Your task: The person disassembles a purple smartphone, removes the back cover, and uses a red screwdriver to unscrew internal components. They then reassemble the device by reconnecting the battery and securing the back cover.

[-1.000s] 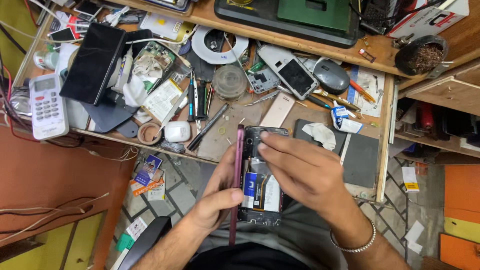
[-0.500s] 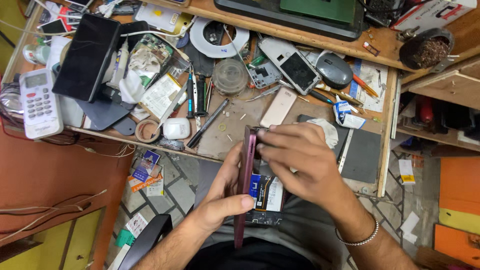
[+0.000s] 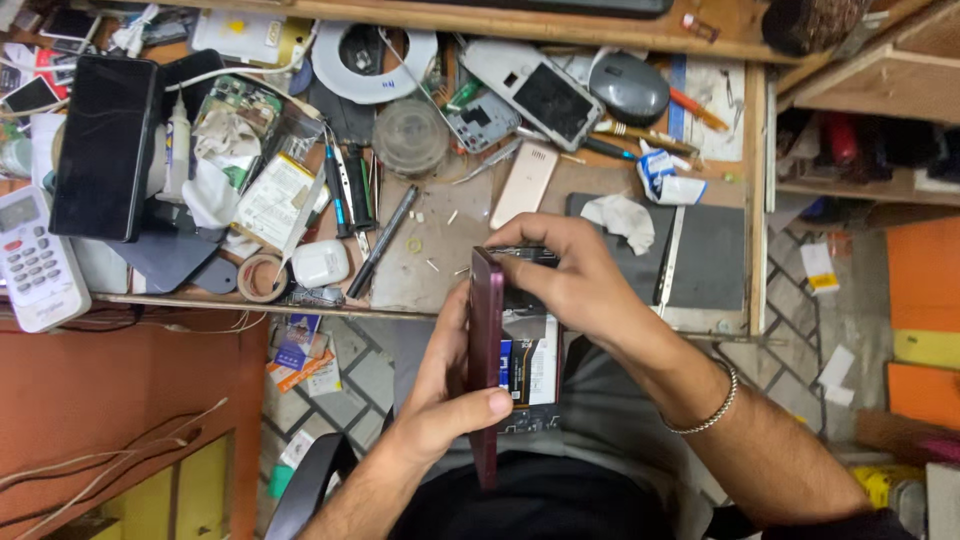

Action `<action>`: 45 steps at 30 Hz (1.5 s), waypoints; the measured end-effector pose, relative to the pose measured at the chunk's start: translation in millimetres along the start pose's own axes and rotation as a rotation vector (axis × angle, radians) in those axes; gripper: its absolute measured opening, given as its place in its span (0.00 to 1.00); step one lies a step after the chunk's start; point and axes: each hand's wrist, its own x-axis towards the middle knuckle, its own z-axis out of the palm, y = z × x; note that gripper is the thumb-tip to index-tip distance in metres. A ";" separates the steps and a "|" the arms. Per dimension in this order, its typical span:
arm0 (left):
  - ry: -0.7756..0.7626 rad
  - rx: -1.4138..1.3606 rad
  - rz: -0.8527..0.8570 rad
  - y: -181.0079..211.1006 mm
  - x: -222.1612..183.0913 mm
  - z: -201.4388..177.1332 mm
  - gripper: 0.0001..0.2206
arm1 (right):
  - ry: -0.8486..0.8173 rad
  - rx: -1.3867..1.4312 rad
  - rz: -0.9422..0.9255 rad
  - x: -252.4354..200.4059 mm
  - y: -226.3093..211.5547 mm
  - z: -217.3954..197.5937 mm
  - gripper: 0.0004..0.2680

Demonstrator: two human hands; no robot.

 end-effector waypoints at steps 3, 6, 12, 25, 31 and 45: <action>0.026 -0.010 -0.009 -4.5 0.8 3.4 0.55 | 0.059 0.058 -0.015 0.0 7.2 4.5 0.05; 0.042 -0.079 -0.009 -5.6 5.1 3.1 0.55 | 0.071 -0.027 -0.032 -1.2 9.8 2.2 0.06; 0.010 -0.131 -0.039 -2.3 5.5 -2.0 0.56 | -0.060 -0.080 -0.081 -0.6 1.8 -10.8 0.10; 0.034 -0.087 -0.032 -7.3 -9.0 10.6 0.58 | 0.008 -0.279 -0.203 -20.1 -11.2 -2.2 0.14; 0.045 -0.208 -0.032 -4.4 -2.9 6.0 0.55 | -0.036 -0.342 -0.275 -19.1 -14.4 -4.5 0.17; 0.046 -0.104 -0.074 -3.8 5.3 8.7 0.56 | 0.138 -0.235 -0.195 -8.4 20.0 0.8 0.07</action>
